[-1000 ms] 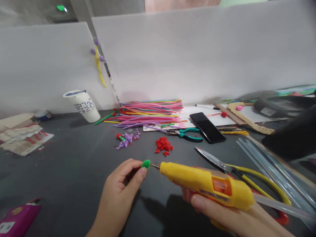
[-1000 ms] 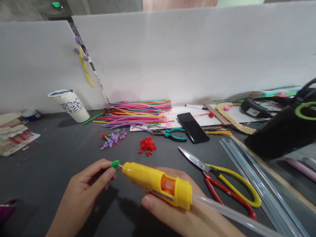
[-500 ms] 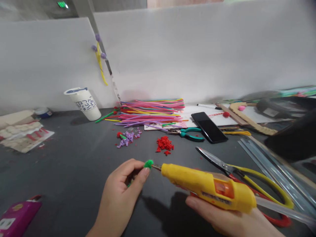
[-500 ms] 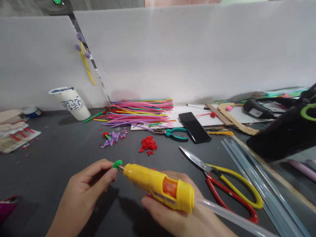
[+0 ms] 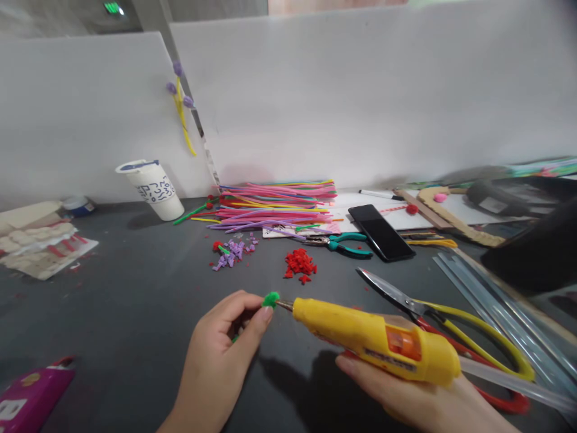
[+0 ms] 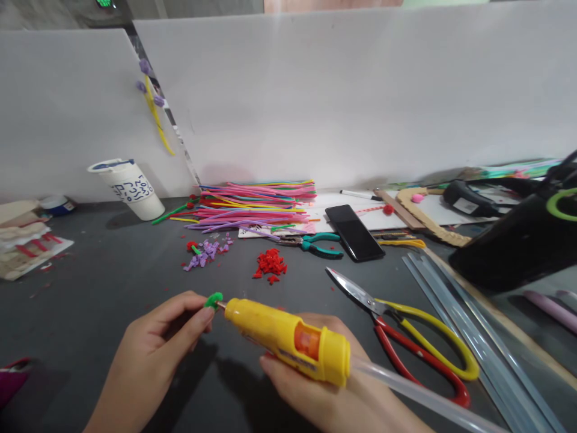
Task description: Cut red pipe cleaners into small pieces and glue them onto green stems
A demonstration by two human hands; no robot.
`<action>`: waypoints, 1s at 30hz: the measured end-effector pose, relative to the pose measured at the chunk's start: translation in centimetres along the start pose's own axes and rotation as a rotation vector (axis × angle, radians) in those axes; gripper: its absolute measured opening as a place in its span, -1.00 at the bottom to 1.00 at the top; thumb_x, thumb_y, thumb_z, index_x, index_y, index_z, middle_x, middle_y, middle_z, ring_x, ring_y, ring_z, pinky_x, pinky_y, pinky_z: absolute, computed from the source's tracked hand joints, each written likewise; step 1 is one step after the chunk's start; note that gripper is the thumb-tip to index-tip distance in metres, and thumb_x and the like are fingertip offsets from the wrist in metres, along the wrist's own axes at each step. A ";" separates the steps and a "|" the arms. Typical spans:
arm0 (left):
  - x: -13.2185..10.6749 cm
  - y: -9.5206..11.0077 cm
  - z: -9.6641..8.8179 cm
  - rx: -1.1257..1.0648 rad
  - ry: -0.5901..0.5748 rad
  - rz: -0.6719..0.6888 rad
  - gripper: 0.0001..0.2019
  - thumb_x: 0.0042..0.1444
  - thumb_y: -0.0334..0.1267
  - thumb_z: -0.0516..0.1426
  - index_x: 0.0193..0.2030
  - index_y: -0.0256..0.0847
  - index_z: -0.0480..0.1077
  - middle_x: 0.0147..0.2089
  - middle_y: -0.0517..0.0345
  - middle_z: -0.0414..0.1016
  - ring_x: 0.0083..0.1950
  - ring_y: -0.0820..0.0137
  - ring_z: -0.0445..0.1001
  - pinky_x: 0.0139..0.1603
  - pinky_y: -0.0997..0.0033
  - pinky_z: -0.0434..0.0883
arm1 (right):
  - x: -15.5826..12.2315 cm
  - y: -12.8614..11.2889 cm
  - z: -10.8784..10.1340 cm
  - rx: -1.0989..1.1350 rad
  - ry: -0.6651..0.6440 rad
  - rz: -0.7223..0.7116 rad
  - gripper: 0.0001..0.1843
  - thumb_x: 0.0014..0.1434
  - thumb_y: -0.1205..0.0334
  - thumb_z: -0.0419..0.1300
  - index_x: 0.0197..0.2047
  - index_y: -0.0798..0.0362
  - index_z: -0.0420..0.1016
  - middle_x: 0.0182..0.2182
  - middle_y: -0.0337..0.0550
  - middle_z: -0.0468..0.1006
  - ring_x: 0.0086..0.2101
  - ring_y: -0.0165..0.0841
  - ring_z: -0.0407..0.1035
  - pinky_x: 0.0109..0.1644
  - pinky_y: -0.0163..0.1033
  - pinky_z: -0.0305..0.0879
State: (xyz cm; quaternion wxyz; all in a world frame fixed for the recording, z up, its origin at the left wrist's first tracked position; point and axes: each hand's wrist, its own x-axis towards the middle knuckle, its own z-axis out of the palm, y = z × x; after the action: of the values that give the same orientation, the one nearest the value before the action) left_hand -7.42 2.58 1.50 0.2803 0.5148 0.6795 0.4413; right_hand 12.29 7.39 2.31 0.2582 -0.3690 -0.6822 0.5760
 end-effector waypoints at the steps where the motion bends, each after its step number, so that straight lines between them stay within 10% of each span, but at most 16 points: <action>1: 0.0 0.0 0.0 -0.001 0.002 0.004 -0.84 0.04 -0.16 0.10 -0.47 -0.15 0.39 -0.54 0.27 0.30 -0.46 0.48 0.30 -0.47 0.56 0.22 | 0.0 0.0 0.1 -0.015 0.015 0.007 -0.94 -0.03 0.21 0.20 -0.49 -0.04 0.44 -0.64 -0.25 0.42 -0.64 -0.39 0.26 -0.64 -0.32 0.20; 26: -0.1 0.1 0.0 0.001 -0.002 -0.013 -0.82 0.03 -0.15 0.10 -0.46 -0.17 0.41 -0.55 0.26 0.30 -0.55 0.51 0.24 -0.61 0.58 0.16 | -0.9 -0.2 1.2 -0.184 0.311 0.189 -0.78 -0.13 0.09 0.24 -0.38 0.00 0.41 -0.51 -0.22 0.52 -0.52 -0.31 0.41 -0.51 -0.34 0.37; 30: 0.0 0.1 0.0 -0.017 0.011 -0.012 -0.82 0.01 -0.14 0.11 -0.49 -0.18 0.40 -0.55 0.26 0.31 -0.53 0.49 0.26 -0.58 0.57 0.18 | -0.8 0.2 0.5 -0.208 0.159 0.149 -0.81 -0.09 0.07 0.23 -0.45 0.00 0.40 -0.52 -0.21 0.50 -0.56 -0.33 0.38 -0.56 -0.33 0.33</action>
State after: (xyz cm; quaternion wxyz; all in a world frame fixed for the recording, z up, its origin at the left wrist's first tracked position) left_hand -7.38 2.58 1.59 0.2835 0.5059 0.6802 0.4483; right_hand 12.45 6.44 2.04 0.2284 -0.4878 -0.6864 0.4887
